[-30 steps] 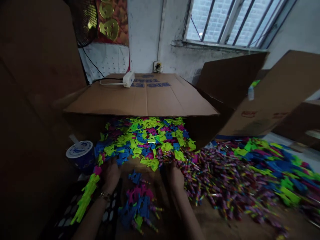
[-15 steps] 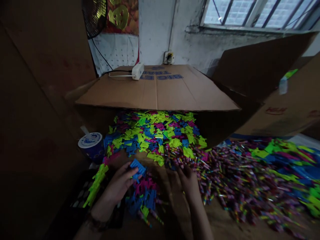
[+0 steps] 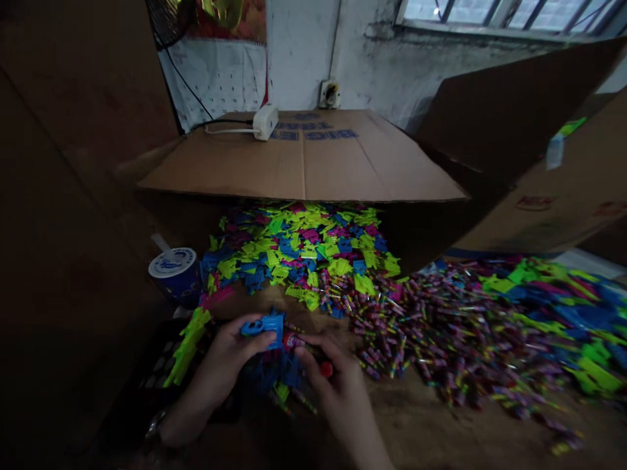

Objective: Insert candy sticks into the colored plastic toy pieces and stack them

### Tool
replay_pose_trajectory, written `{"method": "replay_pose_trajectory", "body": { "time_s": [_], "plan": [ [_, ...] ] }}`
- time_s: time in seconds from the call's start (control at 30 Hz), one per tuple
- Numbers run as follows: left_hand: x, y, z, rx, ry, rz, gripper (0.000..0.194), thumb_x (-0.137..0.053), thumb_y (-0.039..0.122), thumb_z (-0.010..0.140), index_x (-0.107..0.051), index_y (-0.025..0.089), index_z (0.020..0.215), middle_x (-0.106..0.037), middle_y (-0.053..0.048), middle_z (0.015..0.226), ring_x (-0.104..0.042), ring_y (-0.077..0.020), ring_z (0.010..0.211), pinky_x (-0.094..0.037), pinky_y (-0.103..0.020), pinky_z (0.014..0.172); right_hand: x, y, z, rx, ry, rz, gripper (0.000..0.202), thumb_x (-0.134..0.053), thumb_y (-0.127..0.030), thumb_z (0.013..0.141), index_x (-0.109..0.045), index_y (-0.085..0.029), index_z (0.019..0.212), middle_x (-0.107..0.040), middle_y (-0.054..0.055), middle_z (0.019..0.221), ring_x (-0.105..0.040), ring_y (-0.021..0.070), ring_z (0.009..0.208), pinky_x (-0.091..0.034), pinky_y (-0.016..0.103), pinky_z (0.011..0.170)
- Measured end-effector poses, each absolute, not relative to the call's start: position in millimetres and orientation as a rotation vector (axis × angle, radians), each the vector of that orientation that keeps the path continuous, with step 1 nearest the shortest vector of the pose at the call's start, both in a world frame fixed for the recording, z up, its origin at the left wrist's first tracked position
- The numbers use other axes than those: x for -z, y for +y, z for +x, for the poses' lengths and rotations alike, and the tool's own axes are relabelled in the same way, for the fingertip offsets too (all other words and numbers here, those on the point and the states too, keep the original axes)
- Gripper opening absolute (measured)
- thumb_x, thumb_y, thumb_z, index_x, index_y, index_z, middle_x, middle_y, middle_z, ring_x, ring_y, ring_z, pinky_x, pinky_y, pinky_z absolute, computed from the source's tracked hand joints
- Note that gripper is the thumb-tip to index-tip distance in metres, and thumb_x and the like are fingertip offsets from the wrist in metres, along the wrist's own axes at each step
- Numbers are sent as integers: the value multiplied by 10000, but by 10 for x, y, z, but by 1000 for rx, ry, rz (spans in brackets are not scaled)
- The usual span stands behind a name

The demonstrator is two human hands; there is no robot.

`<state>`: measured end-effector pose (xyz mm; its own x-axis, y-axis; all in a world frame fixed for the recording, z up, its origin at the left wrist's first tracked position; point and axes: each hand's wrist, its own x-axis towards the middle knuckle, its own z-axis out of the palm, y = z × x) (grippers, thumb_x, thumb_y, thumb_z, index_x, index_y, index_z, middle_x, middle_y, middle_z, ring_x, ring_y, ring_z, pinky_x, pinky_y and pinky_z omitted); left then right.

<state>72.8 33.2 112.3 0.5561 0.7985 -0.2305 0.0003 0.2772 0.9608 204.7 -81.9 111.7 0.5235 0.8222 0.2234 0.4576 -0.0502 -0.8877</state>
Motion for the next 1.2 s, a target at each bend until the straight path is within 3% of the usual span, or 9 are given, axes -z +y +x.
{"method": "replay_pose_trajectory", "body": {
  "time_s": [0.27,0.43,0.57,0.73,0.87,1.03,1.2],
  "plan": [
    [-1118,216,712,-682,890,1479,247,-656,314,689,-714,184,891,-733,-40,866,-654,-203,809,-501,-255,739,-980,-890,1753,-168,-1043,-1790,293,-518,-414,864,-681,-186,781,-649,10,634,-604,136,562,-447,191,515],
    [-1096,150,702,-701,893,1460,253,-660,306,681,-723,188,896,-740,-40,851,-665,-197,775,-521,-242,695,-915,-941,1642,-30,-1009,-1909,321,-486,-433,883,-670,-185,796,-599,1,605,-561,131,533,-415,212,526],
    [-1088,170,649,-686,824,1487,219,-646,281,701,-729,206,890,-742,-23,843,-667,-177,758,-517,-219,677,-885,-932,1638,38,-1061,-1908,293,-470,-409,896,-666,-192,878,-635,23,696,-603,146,601,-431,219,564],
    [-1012,331,565,-587,651,1563,213,-664,271,709,-727,218,906,-741,-12,869,-659,-164,808,-490,-209,742,-879,-929,1818,-217,-1195,-1758,225,-516,-360,872,-672,-202,836,-654,16,685,-630,142,616,-472,184,569],
    [-858,355,593,-489,622,1507,225,-685,262,668,-731,185,875,-740,-28,818,-652,-175,769,-486,-222,699,-781,-923,1922,-458,-1148,-1751,307,-502,-426,865,-677,-199,754,-667,16,669,-639,154,634,-483,178,574],
    [-703,227,715,-601,799,1482,225,-675,265,664,-724,177,866,-730,-41,823,-638,-194,788,-479,-249,723,-631,-937,2009,-363,-993,-1799,363,-534,-516,820,-692,-200,737,-679,27,675,-645,172,649,-486,190,586],
    [-778,253,756,-689,849,1300,303,-669,351,687,-694,177,934,-720,-34,820,-631,-174,748,-492,-233,685,-755,-973,2058,-207,-1127,-1811,290,-552,-449,833,-704,-210,774,-680,25,682,-645,163,635,-486,189,580]
  ]
}}
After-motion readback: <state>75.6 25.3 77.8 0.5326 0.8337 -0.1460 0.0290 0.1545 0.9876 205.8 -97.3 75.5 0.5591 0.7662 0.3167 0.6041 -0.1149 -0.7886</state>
